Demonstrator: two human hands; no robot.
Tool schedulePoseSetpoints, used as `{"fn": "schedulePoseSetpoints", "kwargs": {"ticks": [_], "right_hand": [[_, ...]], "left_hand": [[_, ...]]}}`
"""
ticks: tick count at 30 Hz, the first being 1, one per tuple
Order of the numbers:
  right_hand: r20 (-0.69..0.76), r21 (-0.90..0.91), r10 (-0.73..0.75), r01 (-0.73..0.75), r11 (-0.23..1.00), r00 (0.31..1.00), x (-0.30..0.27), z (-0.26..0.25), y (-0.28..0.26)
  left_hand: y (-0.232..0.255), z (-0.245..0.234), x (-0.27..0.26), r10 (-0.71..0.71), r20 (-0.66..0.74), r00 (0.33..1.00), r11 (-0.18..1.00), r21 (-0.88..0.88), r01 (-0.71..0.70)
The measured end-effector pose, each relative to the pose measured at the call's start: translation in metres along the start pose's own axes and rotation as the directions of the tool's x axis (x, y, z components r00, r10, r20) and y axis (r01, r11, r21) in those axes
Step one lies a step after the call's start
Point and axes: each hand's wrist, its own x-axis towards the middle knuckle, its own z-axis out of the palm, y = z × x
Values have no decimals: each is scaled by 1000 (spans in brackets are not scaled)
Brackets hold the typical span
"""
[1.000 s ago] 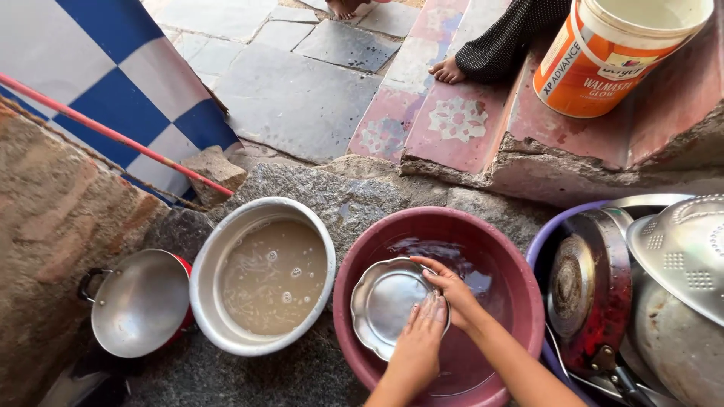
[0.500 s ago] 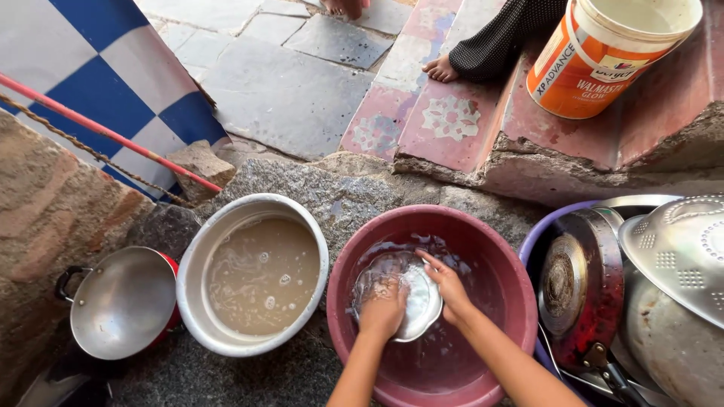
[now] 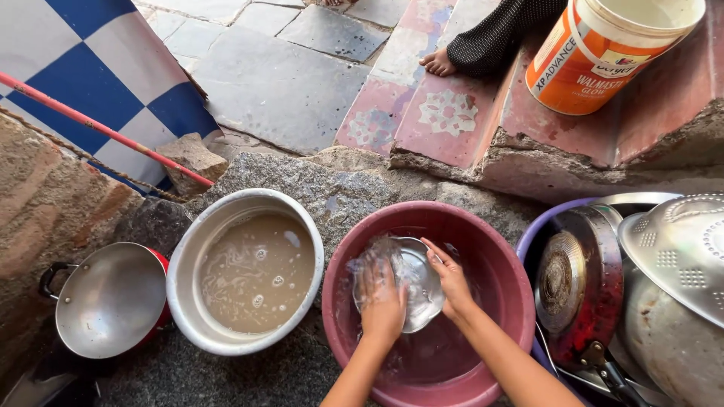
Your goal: Washing various metal dishes including pots, bowls, and plates using a sponge and soapy water in a domestic setting.
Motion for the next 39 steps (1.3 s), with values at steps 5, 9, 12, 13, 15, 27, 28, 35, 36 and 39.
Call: {"fn": "schedulePoseSetpoints", "kwargs": {"ticks": [5, 9, 12, 13, 15, 27, 28, 35, 36, 39], "right_hand": [[109, 228, 110, -132, 965, 988, 2, -1, 4], [74, -9, 11, -10, 1000, 997, 3, -11, 1], [62, 267, 80, -94, 959, 995, -1, -3, -8], [3, 307, 109, -105, 946, 994, -11, 8, -14], [-50, 345, 135, -110, 932, 990, -13, 13, -9], [-14, 431, 208, -182, 884, 978, 39, -26, 77], [91, 366, 244, -261, 893, 965, 40, -32, 68], [128, 373, 207, -240, 896, 970, -11, 4, 5], [129, 372, 204, -238, 897, 970, -1, -10, 15], [282, 328, 295, -380, 865, 913, 13, -34, 22]], "left_hand": [[27, 23, 30, -47, -99, 994, 997, -62, 41], [15, 41, 14, 429, -465, 775, 899, 132, -418], [21, 8, -22, 576, -185, 796, 814, 227, -536], [22, 4, -26, 581, -112, 807, 804, 234, -546], [25, 6, -21, 584, -45, 810, 793, 243, -558], [28, 13, -7, 629, -118, 768, 637, 645, -422], [31, 20, -7, 577, -190, 794, 657, 686, -313], [41, 28, -21, 603, -138, 786, 654, 650, -388], [40, 36, -21, 605, -140, 784, 653, 650, -388], [34, 53, -26, 503, -303, 810, 728, 653, -207]]}}
